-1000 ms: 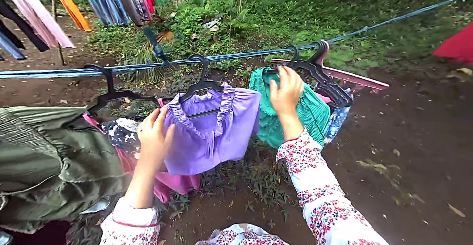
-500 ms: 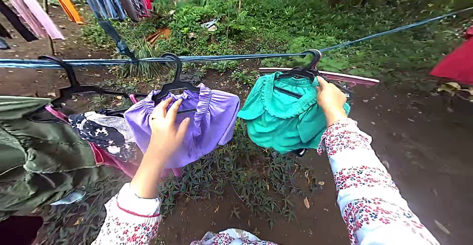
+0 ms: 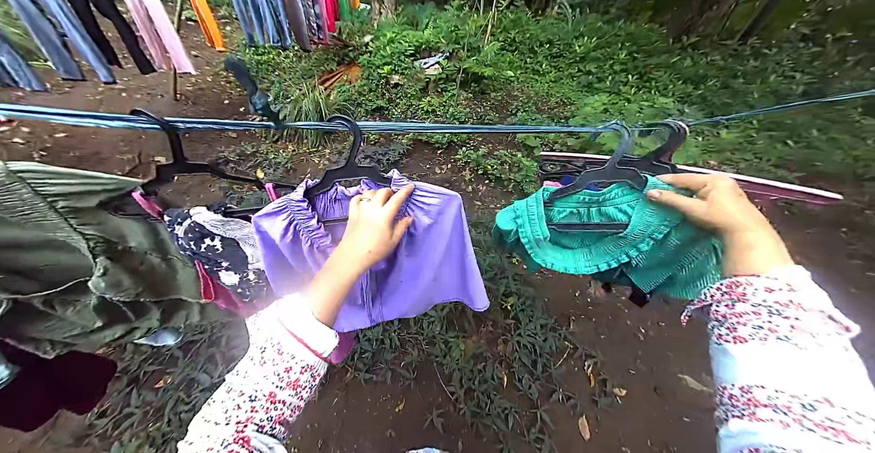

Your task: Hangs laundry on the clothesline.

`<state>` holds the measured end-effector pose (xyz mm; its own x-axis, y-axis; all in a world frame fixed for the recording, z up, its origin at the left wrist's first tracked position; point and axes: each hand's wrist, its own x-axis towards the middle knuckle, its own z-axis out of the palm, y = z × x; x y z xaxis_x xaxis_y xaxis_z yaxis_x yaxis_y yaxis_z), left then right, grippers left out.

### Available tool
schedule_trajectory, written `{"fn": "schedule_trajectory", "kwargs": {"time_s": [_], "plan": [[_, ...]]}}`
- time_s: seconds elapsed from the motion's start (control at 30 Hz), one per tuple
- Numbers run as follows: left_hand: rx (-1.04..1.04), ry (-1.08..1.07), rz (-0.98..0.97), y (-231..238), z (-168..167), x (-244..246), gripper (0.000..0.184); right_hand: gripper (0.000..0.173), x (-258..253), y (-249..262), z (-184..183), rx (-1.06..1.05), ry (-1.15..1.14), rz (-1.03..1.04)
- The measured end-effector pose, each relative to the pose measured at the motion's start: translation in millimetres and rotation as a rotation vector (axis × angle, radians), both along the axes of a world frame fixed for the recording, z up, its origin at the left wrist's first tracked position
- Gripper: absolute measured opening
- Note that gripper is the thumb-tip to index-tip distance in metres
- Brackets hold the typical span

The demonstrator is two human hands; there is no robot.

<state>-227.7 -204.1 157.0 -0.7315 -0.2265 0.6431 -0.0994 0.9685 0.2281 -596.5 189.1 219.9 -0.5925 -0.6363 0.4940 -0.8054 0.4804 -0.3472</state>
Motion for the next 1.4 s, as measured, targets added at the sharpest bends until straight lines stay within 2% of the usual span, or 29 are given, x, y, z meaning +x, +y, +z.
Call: {"fn": "schedule_trajectory", "kwargs": {"time_s": [0.07, 0.17, 0.33, 0.47, 0.6, 0.67, 0.73, 0.8, 0.83, 0.87, 0.93, 0.97, 1.0, 1.07, 1.1, 1.13, 1.23, 1.3, 1.33, 1.4], "plan": [[0.017, 0.011, 0.009, -2, -2, -5, 0.053, 0.031, 18, -14, 9, -0.046, 0.054, 0.166], [0.013, 0.050, -0.014, -3, -8, -6, 0.051, 0.039, 42, -48, 2, -0.110, 0.156, 0.332], [0.035, 0.101, -0.086, -4, -20, -1, 0.046, 0.035, 80, -113, -15, -0.159, 0.128, 0.512], [0.050, 0.095, -0.146, -1, -44, 12, 0.040, 0.036, 81, -135, -25, -0.183, 0.106, 0.533], [-0.062, 0.254, -0.179, 13, -74, 27, 0.042, 0.036, 84, -139, -37, -0.221, 0.092, 0.483], [-0.001, 0.310, -0.277, 18, -89, 33, 0.039, 0.035, 88, -139, -40, -0.228, 0.072, 0.460], [0.287, 0.328, -0.460, 25, -104, 38, 0.047, 0.036, 90, -140, -46, -0.244, 0.077, 0.444], [0.853, 0.297, -0.603, 36, -121, 40, 0.066, 0.038, 92, -142, -52, -0.239, 0.110, 0.405], [1.116, 0.271, -0.696, 40, -128, 39, 0.070, 0.040, 93, -141, -54, -0.223, 0.145, 0.354], [1.294, 0.248, -0.787, 40, -136, 35, 0.066, 0.040, 95, -138, -55, -0.213, 0.200, 0.276], [1.452, 0.199, -0.871, 36, -151, 27, 0.053, 0.041, 96, -126, -54, -0.209, 0.333, 0.030], [1.481, 0.186, -0.795, 37, -153, 25, 0.050, 0.045, 91, -117, -52, -0.209, 0.385, -0.129], [1.494, 0.180, -0.636, 41, -152, 23, 0.052, 0.055, 84, -106, -48, -0.201, 0.402, -0.290], [1.385, 0.109, -0.242, 54, -142, 15, 0.065, 0.089, 61, -83, -41, -0.127, 0.326, -0.564], [1.288, 0.092, -0.069, 59, -138, 9, 0.063, 0.102, 49, -73, -37, -0.064, 0.218, -0.647], [1.190, 0.114, 0.059, 64, -135, 6, 0.061, 0.107, 39, -64, -32, -0.007, 0.116, -0.684], [0.830, 0.307, 0.262, 81, -130, 0, 0.073, 0.100, 14, -47, -21, 0.191, -0.114, -0.673], [0.483, 0.466, 0.341, 99, -118, -16, 0.077, 0.088, -4, -41, -17, 0.282, -0.161, -0.620], [0.334, 0.516, 0.333, 112, -104, -31, 0.072, 0.081, -14, -39, -17, 0.297, -0.161, -0.589], [0.118, 0.520, 0.190, 144, -63, -72, 0.057, 0.072, -35, -38, -16, 0.302, -0.120, -0.521]]}}
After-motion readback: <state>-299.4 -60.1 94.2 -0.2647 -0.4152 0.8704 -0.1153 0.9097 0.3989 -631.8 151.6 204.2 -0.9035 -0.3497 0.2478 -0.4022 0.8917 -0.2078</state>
